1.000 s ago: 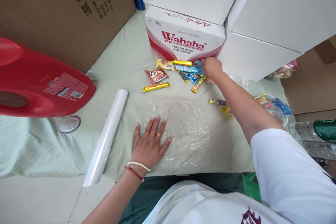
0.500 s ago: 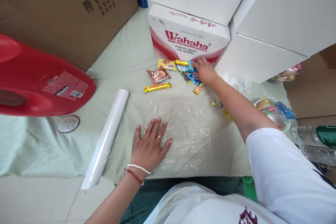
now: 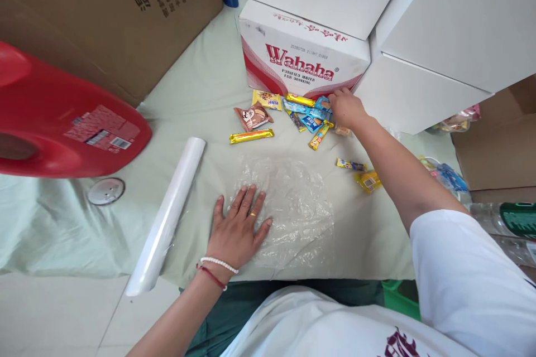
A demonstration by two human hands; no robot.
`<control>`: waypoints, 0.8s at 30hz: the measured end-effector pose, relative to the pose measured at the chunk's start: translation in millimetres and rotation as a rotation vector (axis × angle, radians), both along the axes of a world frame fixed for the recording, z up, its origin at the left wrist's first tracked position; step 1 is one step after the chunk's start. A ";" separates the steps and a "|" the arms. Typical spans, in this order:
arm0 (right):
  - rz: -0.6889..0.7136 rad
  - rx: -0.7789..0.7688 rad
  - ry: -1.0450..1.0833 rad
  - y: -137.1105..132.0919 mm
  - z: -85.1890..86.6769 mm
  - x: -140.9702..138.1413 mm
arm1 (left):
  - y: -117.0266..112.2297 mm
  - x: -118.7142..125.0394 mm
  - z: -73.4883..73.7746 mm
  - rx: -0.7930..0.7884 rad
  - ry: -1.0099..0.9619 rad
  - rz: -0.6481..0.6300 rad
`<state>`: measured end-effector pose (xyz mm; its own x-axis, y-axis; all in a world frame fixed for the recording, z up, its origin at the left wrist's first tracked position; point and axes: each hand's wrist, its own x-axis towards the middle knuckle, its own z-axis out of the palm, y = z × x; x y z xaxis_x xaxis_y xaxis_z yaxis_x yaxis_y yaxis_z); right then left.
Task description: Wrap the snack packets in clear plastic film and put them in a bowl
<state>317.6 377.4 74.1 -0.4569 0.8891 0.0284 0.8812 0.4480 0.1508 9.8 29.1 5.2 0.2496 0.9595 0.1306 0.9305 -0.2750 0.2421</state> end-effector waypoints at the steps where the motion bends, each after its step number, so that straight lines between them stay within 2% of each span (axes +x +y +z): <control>1: -0.021 0.001 -0.008 -1.2 -4.2 -0.3 | 0.1 0.0 -0.1 0.005 0.001 -0.001; 4: -0.032 0.010 0.027 -4.9 -20.6 -7.0 | 0.7 0.0 -0.6 0.017 0.002 -0.002; 7: 0.033 -0.059 0.035 -4.5 -34.9 -13.2 | 0.9 0.3 -0.7 0.015 0.007 0.002; 11: 0.072 -0.152 -0.019 3.4 -40.1 -15.7 | 1.0 0.9 0.7 -0.012 0.001 0.009; 15: 0.071 -0.154 -0.054 3.4 -32.9 -19.6 | 1.6 1.6 2.8 -0.051 -0.014 0.026; 20: -0.059 -0.081 0.053 -7.4 -20.4 -21.1 | 1.6 2.0 3.0 -0.064 -0.022 0.023; 24: -0.096 -0.045 0.139 -17.2 3.4 -16.4 | 0.6 2.4 2.0 -0.051 -0.017 0.029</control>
<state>301.2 360.2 77.5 -0.3642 0.9303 0.0443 0.9313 0.3643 0.0059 12.2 29.6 7.1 0.2194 0.9719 0.0857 0.9336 -0.2346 0.2708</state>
